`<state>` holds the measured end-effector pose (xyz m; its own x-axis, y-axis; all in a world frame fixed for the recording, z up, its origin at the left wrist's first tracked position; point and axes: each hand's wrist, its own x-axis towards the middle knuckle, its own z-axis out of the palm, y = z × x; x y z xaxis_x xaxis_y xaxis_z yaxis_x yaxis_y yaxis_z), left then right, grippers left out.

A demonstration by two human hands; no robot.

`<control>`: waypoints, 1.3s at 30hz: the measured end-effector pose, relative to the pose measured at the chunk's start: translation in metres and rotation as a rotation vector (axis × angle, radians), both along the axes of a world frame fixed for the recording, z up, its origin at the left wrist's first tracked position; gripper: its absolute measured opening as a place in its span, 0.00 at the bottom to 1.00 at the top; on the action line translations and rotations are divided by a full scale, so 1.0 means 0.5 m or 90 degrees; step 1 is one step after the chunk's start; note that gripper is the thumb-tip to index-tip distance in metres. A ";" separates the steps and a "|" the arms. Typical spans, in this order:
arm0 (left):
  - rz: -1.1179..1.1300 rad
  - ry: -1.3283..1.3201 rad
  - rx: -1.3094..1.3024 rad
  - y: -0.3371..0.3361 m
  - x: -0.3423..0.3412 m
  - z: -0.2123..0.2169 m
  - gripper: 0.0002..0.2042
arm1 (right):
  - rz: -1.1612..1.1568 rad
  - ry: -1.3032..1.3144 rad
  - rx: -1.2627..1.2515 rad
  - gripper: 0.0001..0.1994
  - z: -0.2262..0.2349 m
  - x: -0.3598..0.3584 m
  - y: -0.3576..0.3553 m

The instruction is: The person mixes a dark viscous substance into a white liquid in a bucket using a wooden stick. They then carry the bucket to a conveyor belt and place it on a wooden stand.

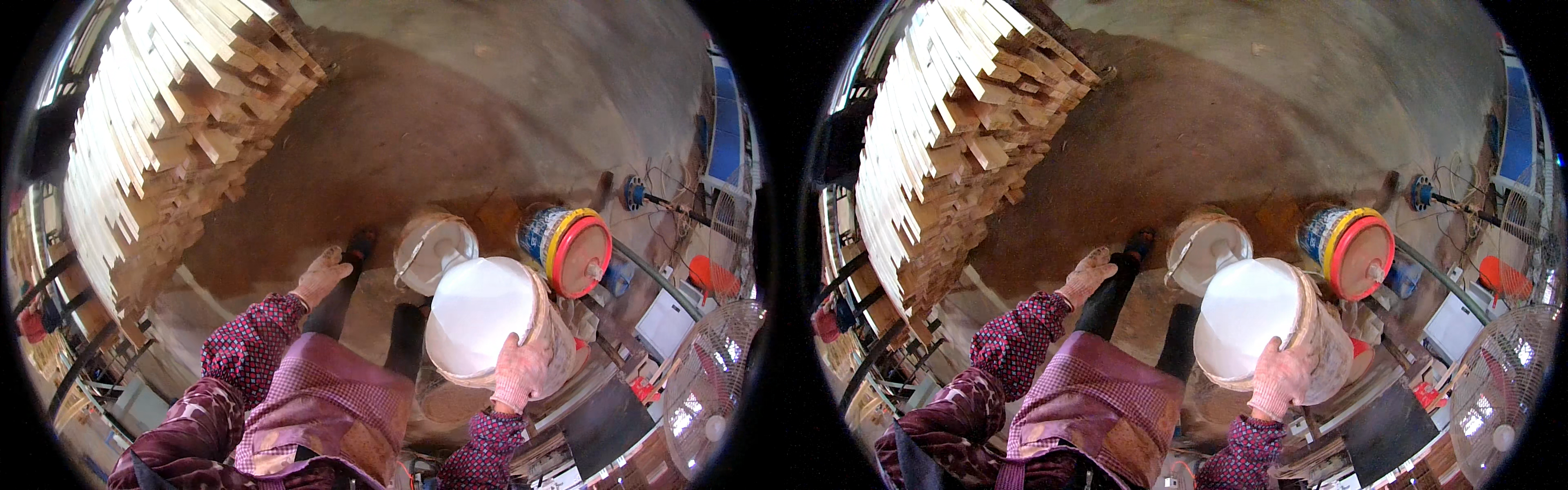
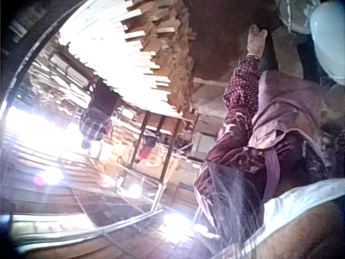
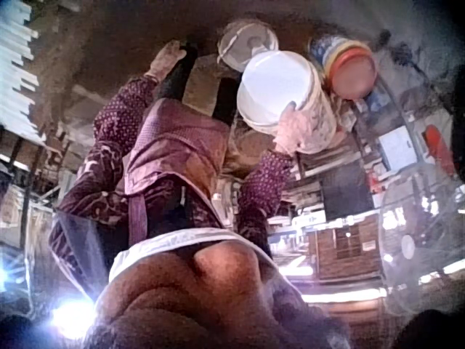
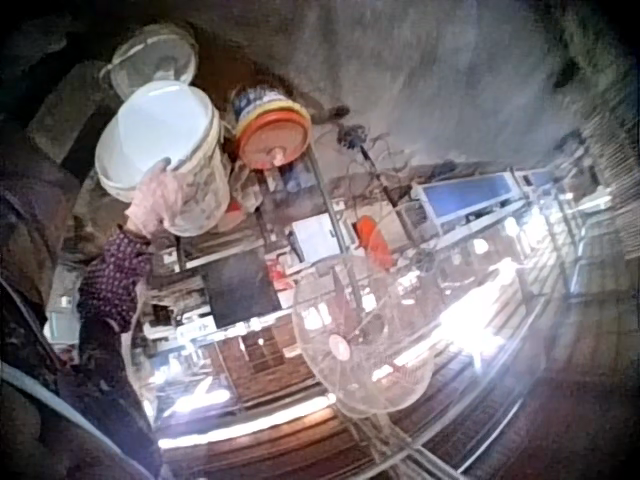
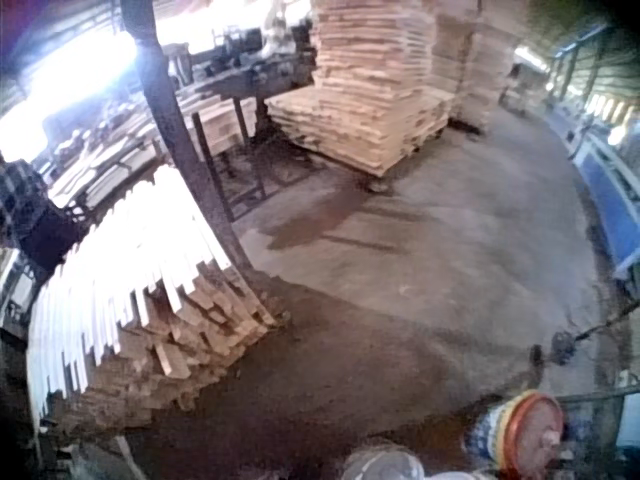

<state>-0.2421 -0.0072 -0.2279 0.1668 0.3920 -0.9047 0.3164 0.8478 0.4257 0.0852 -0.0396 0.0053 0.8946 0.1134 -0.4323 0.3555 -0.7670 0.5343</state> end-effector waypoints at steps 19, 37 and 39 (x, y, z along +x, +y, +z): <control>-0.095 -0.100 0.026 0.017 0.168 -0.010 0.32 | 0.096 0.001 0.034 0.27 0.024 0.061 -0.105; -0.335 0.001 0.356 -0.030 0.273 -0.097 0.19 | 0.123 0.002 0.124 0.25 0.032 0.081 -0.139; -0.414 0.029 0.441 -0.054 0.266 -0.170 0.14 | 0.108 0.007 0.127 0.25 0.028 0.078 -0.125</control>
<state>-0.1092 -0.0344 -0.3128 0.5115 0.6864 -0.5169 0.6664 0.0628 0.7429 0.1240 -0.1019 0.0190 0.8504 0.3457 -0.3966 0.4935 -0.7854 0.3737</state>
